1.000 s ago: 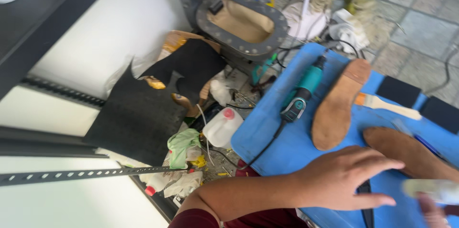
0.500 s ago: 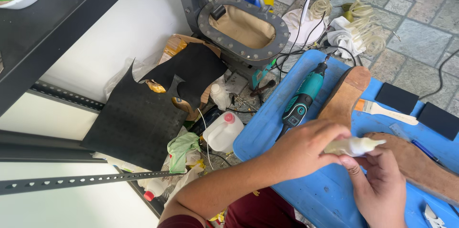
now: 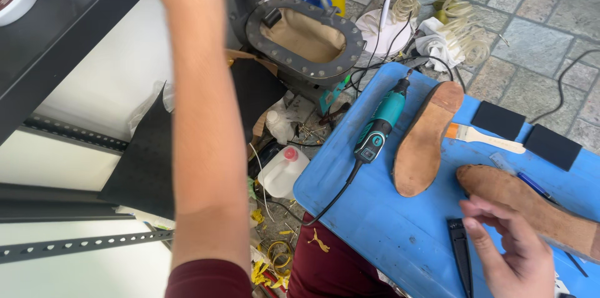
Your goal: The person applies glue to a shoe sole using a squeeze bottle and spreads it with a brush. The person then uses a small tool to smooth the glue on the sole.
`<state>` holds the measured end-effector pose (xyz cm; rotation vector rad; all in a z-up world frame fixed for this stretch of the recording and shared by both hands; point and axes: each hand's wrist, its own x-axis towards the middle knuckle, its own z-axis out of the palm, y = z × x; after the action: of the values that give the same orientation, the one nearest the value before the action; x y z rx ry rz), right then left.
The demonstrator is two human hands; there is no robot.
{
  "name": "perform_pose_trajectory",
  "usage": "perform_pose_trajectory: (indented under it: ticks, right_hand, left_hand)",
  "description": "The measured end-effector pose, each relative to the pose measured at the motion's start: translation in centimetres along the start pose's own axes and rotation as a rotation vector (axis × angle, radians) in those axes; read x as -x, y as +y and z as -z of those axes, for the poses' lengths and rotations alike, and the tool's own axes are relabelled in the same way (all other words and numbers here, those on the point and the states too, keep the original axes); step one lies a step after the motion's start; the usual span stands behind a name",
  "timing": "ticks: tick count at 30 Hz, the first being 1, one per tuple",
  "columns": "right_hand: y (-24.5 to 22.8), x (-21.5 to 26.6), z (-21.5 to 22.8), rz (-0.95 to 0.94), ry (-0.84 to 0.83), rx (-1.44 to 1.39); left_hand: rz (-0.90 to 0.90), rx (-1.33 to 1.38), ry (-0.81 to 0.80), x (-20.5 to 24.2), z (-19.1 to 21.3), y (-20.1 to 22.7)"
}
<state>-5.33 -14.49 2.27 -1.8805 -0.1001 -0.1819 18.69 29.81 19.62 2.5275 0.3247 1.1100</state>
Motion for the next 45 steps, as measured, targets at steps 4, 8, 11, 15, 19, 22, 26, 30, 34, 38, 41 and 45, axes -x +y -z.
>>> perform_pose_trajectory:
  ticks: [4,8,11,15,19,22,26,30,34,38,41,45]
  right_hand:
    - [2.1,1.5,2.4,-0.064,0.124,-0.008]
    - [3.7,2.3,4.6,-0.057,0.224,-0.072]
    - [3.8,4.2,7.0,-0.088,0.307,-0.05]
    - [2.7,5.0,7.8,-0.085,0.334,0.093]
    - [1.3,4.9,4.8,-0.279,0.128,0.315]
    - [1.0,4.6,1.7,-0.264,0.055,0.568]
    - [1.4,4.6,-0.1,-0.146,0.079,0.65]
    - [2.1,5.5,0.7,0.03,0.121,0.517]
    - [2.2,7.3,1.7,-0.13,0.208,0.271]
    - [2.0,8.0,2.8,-0.401,0.281,0.135]
    - [1.7,9.8,4.9,-0.263,0.288,0.255]
    - [1.6,11.6,10.7,-0.246,0.476,0.513]
  left_hand:
    - [0.089,-0.27,-0.295,1.5,0.4,-0.5]
    - [0.137,-0.339,-0.419,4.7,0.9,0.1]
    - [0.109,-0.313,-0.532,6.9,-1.8,2.5]
    - [0.024,-0.23,-0.583,10.1,-3.6,6.0]
    - [-0.093,-0.008,-0.594,12.5,1.2,8.2]
    - [-0.2,0.305,-0.676,13.1,6.2,10.0]
    - [-0.329,0.734,-0.89,24.6,3.9,14.9]
    - [-0.485,0.895,-0.795,35.2,-1.7,16.8]
    - [-0.329,0.988,-0.95,39.3,-3.1,17.4]
    - [-0.556,0.987,-0.807,39.3,-3.7,19.0]
    - [-0.614,1.021,-0.812,38.4,-4.1,19.2]
    - [-0.609,0.984,-0.866,35.2,-5.9,20.5]
